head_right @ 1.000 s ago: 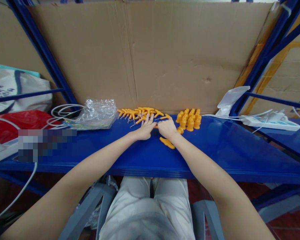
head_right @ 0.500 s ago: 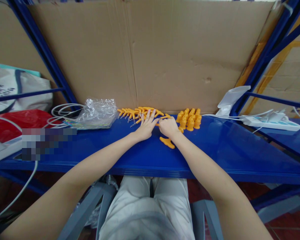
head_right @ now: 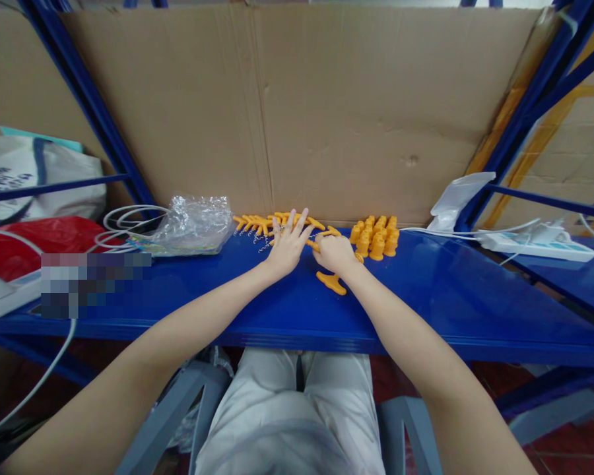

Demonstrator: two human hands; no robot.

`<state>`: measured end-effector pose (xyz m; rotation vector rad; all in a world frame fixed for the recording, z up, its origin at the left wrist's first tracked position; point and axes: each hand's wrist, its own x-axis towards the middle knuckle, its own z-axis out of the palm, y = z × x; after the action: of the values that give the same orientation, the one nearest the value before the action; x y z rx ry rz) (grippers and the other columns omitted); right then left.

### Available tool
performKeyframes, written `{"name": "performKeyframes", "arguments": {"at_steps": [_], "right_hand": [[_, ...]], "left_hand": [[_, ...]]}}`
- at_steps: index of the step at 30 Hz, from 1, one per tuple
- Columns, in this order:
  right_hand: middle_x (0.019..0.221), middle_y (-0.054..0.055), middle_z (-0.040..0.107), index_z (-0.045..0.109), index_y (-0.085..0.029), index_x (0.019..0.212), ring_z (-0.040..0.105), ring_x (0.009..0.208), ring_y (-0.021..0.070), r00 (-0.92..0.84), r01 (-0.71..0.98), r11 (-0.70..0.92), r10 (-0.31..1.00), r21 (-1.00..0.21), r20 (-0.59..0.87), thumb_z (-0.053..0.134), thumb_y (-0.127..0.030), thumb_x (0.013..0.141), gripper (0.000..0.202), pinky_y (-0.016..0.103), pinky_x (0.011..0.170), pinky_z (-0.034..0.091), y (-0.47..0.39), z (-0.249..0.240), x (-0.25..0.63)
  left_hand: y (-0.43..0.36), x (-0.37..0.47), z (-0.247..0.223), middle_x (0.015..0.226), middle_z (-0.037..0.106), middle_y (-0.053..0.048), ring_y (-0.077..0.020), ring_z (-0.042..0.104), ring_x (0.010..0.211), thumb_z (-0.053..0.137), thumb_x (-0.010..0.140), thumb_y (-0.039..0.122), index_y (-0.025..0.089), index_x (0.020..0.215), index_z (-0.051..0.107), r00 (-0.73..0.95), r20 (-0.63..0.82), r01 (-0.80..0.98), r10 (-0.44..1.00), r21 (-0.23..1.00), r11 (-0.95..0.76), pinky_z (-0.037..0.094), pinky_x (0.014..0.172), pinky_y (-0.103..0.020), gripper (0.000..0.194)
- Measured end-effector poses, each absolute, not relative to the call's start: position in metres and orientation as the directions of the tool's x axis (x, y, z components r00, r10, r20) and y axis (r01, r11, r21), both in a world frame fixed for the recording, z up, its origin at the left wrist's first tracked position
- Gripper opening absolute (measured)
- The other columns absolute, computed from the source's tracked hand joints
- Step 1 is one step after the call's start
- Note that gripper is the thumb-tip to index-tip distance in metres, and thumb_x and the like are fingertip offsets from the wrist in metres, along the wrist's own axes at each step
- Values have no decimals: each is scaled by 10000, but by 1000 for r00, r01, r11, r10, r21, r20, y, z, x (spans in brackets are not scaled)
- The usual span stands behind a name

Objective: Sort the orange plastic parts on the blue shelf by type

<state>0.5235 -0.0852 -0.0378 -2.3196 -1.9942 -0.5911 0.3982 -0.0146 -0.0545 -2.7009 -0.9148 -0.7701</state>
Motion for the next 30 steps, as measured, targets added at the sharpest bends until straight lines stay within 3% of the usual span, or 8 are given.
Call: {"name": "performKeyframes", "arguments": {"at_steps": [13,22,30], "right_hand": [[1103,205,756,658,-99,1253,724,1061,289,57,952,-137,958,273,281,362,-262,1009,417,342,829,513,-84,-40,523],[1082,203,758,659,-86,1195,733,1021,276,34,940,-132,954,315,298,334,-206,1013,391,320,778,495,-86,-36,523],[1015,217,761,670,-63,1137,742,975,270,-33,931,-71,960,357,277,322,-173,1011,386,316,788,492,-85,-39,524]], "left_hand": [[-17,399,-58,1729,55,-97,-382,41,1578,464,763,-61,243,1429,527,667,390,641,635,136,-756,5,1176,-759,735],[-15,400,-54,1732,-25,-62,-422,8,1565,510,759,-38,276,1414,545,668,369,630,646,180,-755,-25,1169,-759,727],[-20,397,-45,1728,-17,-90,-453,78,1547,513,751,-37,224,1365,587,673,166,688,720,214,-693,85,1190,-741,671]]}}
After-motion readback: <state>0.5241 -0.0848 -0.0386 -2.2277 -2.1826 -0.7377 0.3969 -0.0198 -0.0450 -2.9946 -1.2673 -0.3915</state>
